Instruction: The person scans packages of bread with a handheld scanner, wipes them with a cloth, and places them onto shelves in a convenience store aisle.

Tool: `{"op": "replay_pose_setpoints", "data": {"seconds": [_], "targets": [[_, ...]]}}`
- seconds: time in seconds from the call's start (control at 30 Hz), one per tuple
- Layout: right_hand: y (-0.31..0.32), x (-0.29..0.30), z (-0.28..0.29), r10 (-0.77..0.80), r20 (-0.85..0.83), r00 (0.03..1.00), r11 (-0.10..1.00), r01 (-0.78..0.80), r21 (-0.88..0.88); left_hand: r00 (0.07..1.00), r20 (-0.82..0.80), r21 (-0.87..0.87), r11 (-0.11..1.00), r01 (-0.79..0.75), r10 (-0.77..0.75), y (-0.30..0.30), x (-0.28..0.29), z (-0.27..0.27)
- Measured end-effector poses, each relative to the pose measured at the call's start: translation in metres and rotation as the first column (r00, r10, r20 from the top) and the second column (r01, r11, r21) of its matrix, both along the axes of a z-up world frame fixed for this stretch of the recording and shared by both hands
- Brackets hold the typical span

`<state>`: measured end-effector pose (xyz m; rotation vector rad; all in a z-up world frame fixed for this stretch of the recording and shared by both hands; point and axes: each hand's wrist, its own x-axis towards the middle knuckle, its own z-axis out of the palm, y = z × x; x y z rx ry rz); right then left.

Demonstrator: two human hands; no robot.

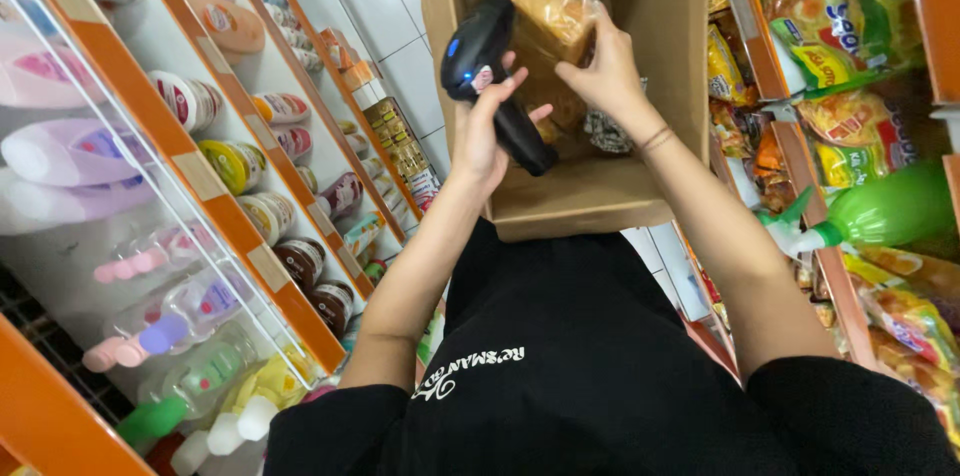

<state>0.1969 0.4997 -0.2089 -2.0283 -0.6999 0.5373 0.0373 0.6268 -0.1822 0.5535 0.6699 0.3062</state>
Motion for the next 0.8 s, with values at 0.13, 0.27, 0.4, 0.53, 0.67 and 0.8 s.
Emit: {"op": "replay_pose_setpoints", "data": {"seconds": [0.13, 0.27, 0.4, 0.53, 0.67, 0.8], "targets": [[-0.029, -0.027, 0.058, 0.056, 0.19, 0.98, 0.958, -0.106, 0.267, 0.945, 0.265, -0.137, 0.962, 0.235, -0.193, 0.04, -0.007, 0.014], [-0.056, -0.054, 0.1, 0.185, 0.375, 0.909, 0.928, -0.287, 0.238, 0.804, 0.446, -0.11, 0.867, 0.486, -0.394, 0.066, -0.004, 0.009], [-0.072, -0.077, 0.123, 0.266, 0.559, 0.785, 0.91, -0.396, 0.124, 0.711, 0.456, 0.042, 0.811, 0.584, -0.535, 0.062, -0.001, 0.002], [-0.079, -0.1, 0.122, -0.054, 0.29, 0.956, 0.838, -0.114, 0.533, 0.663, 0.449, 0.159, 0.784, 0.601, -0.599, 0.048, -0.009, 0.006], [-0.096, -0.098, 0.102, 0.054, -0.673, 0.738, 0.647, 0.487, 0.586, 0.631, 0.431, 0.292, 0.761, 0.579, -0.645, 0.04, -0.015, 0.031], [-0.109, -0.107, 0.068, 0.302, -0.766, 0.568, 0.404, 0.651, 0.643, 0.589, 0.296, 0.383, 0.658, 0.649, -0.752, 0.031, -0.016, 0.071]]}}
